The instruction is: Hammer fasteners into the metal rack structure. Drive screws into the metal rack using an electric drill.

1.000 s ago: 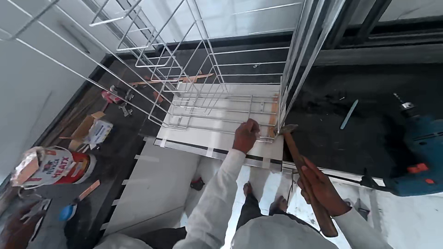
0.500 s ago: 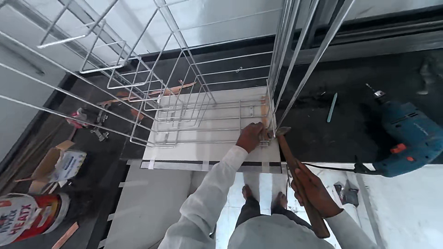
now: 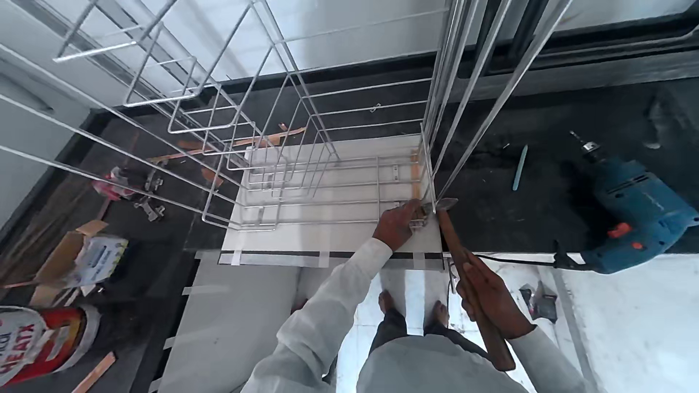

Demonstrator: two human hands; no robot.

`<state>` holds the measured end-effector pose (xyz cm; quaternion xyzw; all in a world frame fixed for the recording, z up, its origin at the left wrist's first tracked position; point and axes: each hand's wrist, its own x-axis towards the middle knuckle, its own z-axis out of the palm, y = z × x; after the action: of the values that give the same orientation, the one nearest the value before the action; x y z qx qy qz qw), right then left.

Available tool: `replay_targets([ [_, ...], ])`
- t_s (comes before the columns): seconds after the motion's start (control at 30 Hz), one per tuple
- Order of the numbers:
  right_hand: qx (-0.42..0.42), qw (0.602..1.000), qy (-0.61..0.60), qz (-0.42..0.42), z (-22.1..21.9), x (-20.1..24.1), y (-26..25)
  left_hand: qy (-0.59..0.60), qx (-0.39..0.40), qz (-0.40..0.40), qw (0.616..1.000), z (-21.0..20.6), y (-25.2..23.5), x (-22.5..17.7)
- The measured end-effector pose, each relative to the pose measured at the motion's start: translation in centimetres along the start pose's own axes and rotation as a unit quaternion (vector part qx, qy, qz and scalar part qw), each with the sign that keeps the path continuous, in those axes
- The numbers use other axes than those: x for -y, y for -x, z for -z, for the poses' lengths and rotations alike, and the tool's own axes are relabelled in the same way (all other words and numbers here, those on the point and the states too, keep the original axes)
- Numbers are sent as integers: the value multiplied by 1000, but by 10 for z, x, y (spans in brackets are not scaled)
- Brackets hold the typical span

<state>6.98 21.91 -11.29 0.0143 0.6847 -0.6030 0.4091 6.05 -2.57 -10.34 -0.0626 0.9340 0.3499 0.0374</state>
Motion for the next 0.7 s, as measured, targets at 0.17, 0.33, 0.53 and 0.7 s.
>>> replay_targets([
  [0.17, -2, 1000, -17, 12, 4, 3, 1, -2, 17, 8, 1000, 13, -11, 4],
  [0.33, -18, 999, -31, 18, 10, 3, 10, 4, -46, 61, 997, 9, -15, -1],
  [0.53, -35, 997, -58, 35, 24, -4, 20, 5, -76, 96, 992, -5, -5, -10],
  [0.7, -32, 996, -76, 37, 28, -6, 27, 59, -29, 174, 983, 15, -23, -12],
])
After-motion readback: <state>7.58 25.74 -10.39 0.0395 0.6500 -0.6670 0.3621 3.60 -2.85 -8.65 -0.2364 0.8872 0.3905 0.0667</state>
